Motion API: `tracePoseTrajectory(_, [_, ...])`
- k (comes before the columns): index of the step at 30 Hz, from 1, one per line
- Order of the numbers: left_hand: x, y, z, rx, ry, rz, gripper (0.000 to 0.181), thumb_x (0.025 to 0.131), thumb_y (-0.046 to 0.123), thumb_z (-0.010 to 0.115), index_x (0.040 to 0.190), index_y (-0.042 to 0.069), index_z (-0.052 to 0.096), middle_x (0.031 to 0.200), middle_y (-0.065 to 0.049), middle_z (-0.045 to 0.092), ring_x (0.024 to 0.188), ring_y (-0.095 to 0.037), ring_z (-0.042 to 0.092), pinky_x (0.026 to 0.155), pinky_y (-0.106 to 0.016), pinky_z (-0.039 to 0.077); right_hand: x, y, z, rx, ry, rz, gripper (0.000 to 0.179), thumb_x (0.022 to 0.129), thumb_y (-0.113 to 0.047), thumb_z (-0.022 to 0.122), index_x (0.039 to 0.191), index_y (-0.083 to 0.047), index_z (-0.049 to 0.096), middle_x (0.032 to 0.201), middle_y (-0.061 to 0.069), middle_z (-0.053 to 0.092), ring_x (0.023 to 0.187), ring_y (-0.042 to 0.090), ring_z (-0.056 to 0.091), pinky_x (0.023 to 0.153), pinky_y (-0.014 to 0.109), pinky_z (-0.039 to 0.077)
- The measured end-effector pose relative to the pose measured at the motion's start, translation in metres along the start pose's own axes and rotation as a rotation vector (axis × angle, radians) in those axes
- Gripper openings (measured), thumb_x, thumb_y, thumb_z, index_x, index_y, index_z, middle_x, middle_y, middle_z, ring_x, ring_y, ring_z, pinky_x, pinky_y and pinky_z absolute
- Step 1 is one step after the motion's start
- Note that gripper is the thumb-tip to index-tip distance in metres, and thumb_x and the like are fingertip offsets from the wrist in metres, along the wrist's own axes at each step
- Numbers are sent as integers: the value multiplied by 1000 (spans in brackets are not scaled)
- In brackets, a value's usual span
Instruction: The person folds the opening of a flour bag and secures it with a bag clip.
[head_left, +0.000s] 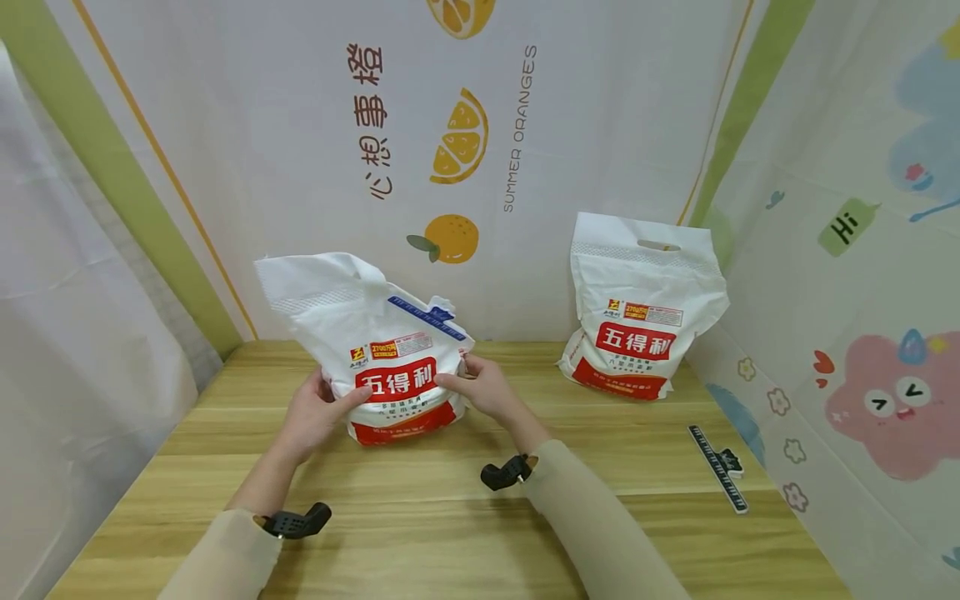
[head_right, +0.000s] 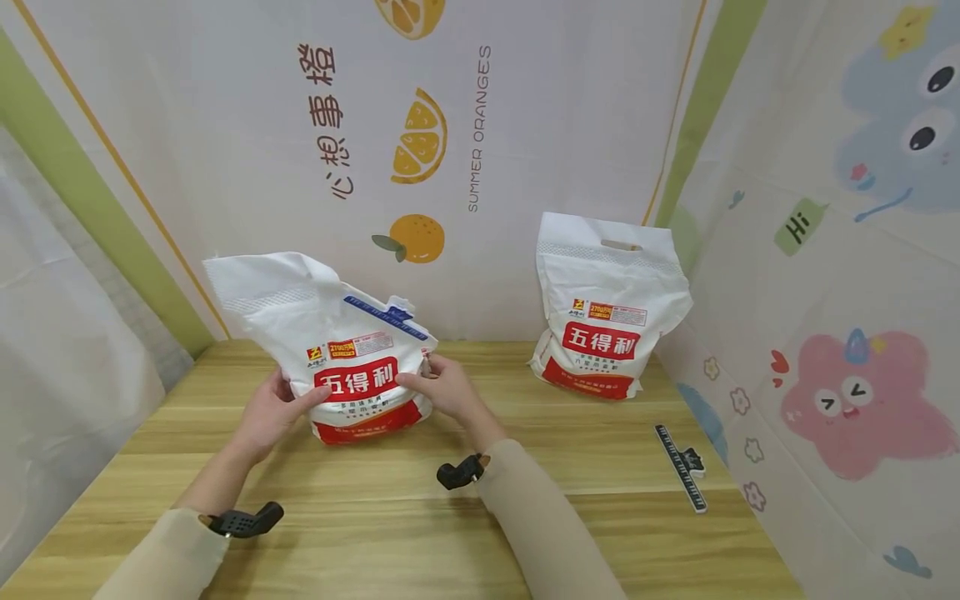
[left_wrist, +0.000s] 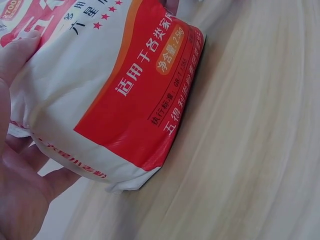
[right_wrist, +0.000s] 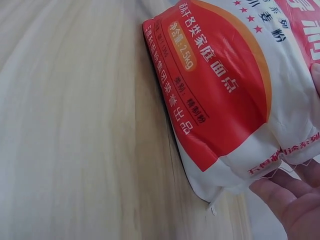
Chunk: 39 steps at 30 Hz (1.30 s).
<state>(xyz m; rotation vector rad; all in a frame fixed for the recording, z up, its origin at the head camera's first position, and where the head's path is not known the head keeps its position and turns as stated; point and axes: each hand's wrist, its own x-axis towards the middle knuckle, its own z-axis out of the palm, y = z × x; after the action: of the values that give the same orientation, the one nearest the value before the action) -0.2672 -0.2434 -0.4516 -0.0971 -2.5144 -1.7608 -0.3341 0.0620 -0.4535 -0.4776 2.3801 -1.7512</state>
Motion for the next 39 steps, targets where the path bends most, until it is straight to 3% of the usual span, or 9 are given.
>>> tracePoseTrajectory(6, [1,-4,-10,1,10,-7,82,102,48,77,165,13,38,158,-16,59,136,-30,61,97,-20,55,6,-6,10,15,-11,11,54,99,-45,82,146,-19,71,134,5,79,128,25,72,112,50,56])
tracePoseTrajectory(13, [5,-9,-20,4,29,-11,81,102,48,77,165,14,40,157,-15,60,124,-11,63,95,-18,55,16,-9,19,-6,-15,20,56,100,-48,80,147,-20,70,135,6,78,124,25,73,111,53,57])
tracePoseTrajectory(24, [10,-14,-34,36,86,-36,81,101,52,77,161,10,44,153,-17,62,115,-5,63,92,-16,55,37,-13,34,-10,-15,-8,52,99,-46,82,142,-18,72,131,8,79,114,24,76,106,55,61])
tracePoseTrajectory(33, [19,-19,-45,28,112,-66,85,103,53,75,166,8,39,160,-21,57,133,-25,60,90,-12,52,49,-25,48,-94,47,42,57,98,-54,81,145,-25,70,133,4,77,118,22,73,103,46,61])
tracePoseTrajectory(39, [24,-18,-50,29,140,-92,88,102,54,75,167,7,38,161,-21,56,139,-32,57,88,-11,51,56,-34,55,-147,114,69,57,98,-50,82,141,-16,67,132,7,75,116,24,71,99,44,62])
